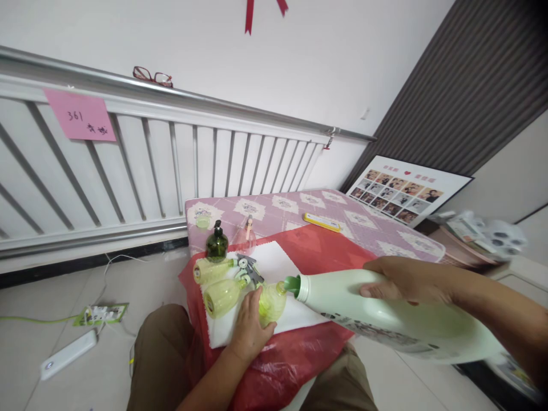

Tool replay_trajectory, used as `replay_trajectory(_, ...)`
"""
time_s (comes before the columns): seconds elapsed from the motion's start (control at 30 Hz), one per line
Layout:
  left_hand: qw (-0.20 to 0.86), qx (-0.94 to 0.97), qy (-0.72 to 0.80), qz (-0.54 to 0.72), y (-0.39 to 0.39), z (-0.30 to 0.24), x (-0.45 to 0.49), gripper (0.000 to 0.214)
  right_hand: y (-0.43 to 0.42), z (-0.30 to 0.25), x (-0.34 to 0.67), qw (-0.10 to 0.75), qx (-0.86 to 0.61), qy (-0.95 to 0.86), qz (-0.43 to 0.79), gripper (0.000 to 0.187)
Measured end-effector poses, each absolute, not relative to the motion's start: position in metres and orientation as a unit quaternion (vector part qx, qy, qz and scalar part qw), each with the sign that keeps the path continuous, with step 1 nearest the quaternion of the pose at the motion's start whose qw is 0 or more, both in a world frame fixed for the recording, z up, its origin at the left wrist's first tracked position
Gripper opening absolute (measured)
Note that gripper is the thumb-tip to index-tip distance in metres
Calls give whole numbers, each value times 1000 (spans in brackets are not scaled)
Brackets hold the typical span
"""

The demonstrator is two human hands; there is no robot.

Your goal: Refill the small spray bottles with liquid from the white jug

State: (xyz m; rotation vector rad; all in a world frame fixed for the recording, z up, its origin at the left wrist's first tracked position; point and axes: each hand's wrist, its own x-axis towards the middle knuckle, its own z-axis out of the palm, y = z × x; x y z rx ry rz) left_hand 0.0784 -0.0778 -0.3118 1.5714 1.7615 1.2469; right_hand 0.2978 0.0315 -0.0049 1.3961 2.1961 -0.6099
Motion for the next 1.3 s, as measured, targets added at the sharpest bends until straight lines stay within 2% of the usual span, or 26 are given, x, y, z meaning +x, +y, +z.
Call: replay_trajectory(1.3, 231, 575, 644, 449, -77, -312, 78, 82, 27, -2, 294, 225, 512, 796, -233, 56)
